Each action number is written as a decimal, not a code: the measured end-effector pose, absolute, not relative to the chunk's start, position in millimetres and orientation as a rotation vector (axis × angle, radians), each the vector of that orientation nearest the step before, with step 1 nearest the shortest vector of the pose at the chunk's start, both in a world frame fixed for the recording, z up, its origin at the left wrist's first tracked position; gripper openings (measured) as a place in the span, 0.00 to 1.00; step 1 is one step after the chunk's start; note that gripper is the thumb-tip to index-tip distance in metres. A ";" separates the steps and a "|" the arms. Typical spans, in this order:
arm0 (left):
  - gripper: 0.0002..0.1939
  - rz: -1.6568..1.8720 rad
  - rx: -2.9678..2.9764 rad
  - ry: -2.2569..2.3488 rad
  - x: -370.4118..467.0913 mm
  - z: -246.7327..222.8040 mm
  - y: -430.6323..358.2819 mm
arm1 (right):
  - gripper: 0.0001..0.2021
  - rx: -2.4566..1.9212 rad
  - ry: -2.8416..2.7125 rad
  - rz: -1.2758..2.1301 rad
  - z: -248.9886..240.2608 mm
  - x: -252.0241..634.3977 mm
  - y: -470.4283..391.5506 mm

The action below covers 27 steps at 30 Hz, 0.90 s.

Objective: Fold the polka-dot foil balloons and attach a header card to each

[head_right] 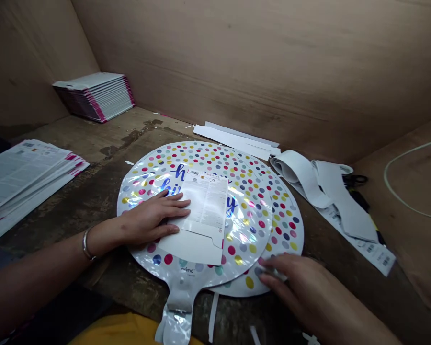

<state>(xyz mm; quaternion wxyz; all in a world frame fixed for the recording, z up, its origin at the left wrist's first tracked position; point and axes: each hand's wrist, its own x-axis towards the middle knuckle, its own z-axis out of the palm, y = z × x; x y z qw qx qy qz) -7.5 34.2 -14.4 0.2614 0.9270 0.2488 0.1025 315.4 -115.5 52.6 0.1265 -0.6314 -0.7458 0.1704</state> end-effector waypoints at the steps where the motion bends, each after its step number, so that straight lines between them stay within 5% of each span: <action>1: 0.25 0.278 2.513 0.675 -6.0 -14.7 34.2 | 0.10 -1.838 -2.188 0.359 46.7 306.1 -115.5; 6: 0.24 0.274 2.536 0.695 -4.9 -16.7 36.2 | 0.23 -1.594 -2.361 0.337 15.7 240.8 -89.5; 9: 0.24 0.279 2.553 0.691 -7.7 -15.1 35.2 | 0.20 -1.500 -2.399 0.340 5.2 229.7 -82.4; 13: 0.38 0.377 2.637 0.662 -3.8 -8.6 18.7 | 0.13 -1.417 -2.468 0.170 -2.5 234.9 -86.0; 18: 0.11 0.438 2.737 0.561 7.5 -7.9 -11.6 | 0.14 -1.422 -2.423 0.169 -5.8 233.2 -90.0; 27: 0.08 0.517 2.718 0.801 13.3 -12.0 -14.8 | 0.06 -1.617 -2.047 0.313 -0.4 214.0 -81.6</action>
